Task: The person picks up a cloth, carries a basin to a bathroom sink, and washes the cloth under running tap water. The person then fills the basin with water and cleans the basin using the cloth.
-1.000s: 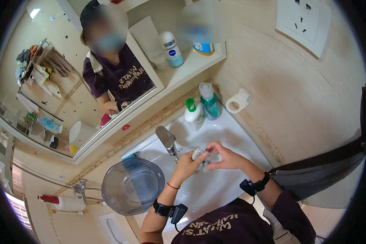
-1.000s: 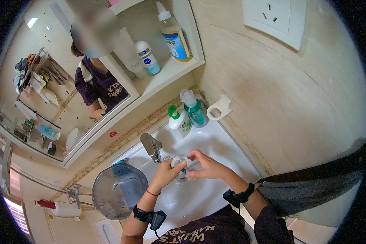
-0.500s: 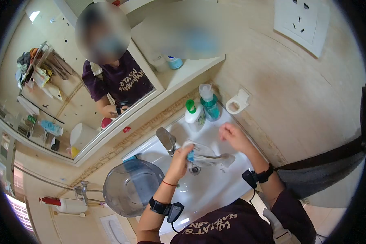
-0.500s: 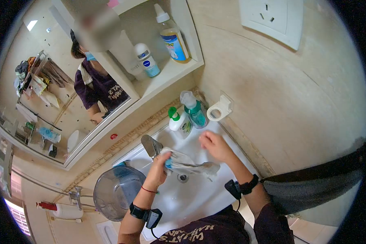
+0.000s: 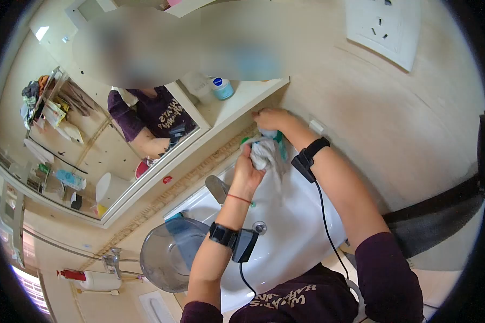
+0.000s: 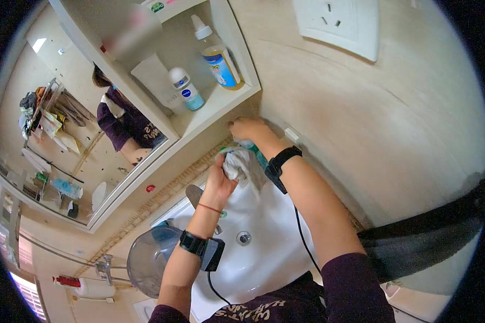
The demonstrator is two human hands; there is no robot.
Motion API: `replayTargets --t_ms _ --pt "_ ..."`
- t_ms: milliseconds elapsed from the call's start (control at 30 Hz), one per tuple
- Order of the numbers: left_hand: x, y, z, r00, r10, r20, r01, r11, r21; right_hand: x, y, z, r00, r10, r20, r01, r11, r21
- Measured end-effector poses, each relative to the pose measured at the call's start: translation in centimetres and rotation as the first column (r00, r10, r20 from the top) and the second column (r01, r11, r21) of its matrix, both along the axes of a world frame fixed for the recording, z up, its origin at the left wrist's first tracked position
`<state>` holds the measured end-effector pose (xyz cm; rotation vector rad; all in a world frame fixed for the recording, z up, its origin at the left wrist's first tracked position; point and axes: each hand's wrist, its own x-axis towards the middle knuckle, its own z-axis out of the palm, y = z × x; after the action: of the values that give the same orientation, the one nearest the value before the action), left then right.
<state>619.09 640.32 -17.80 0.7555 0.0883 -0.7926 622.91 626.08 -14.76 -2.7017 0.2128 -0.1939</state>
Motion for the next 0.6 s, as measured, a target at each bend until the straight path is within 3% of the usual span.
replayTargets --t_ms 67,133,233,367,433,533,600 --pt "0.6 -0.7 0.1 0.998 0.064 -0.015 -0.065 0.998 -0.022 1.0 -0.8 -1.0 0.999 0.001 -0.039 -0.001 1.0 0.018" --pt "0.7 -1.1 -0.5 0.995 0.1 -0.02 -0.099 0.994 0.036 0.9 -1.2 -1.0 0.969 0.23 -0.086 -0.242 0.955 -0.171" --pt "0.6 -1.4 -0.7 0.992 0.122 -0.023 -0.118 0.983 0.139 0.1 -1.1 -1.1 0.972 0.23 -0.054 -0.236 0.947 -0.218" --pt "0.6 -1.4 -1.4 0.989 0.12 -0.083 -0.117 0.992 0.035 0.8 -1.2 -2.7 0.972 0.231 -0.039 -0.234 0.949 -0.209" --pt "0.3 -1.5 -1.2 0.982 0.133 -0.134 -0.137 0.99 -0.018 0.8 -1.2 -3.4 0.994 0.112 0.016 -0.112 0.993 -0.036" --pt "0.2 -1.3 -1.7 0.977 0.15 -0.152 -0.154 0.988 -0.013 1.2 -1.1 -4.2 0.997 0.077 -0.019 -0.078 0.996 -0.054" --pt "0.4 -1.1 -2.3 0.983 0.134 -0.123 -0.149 0.981 -0.127 0.7 -0.9 -3.8 0.998 0.068 -0.015 -0.068 0.996 -0.061"
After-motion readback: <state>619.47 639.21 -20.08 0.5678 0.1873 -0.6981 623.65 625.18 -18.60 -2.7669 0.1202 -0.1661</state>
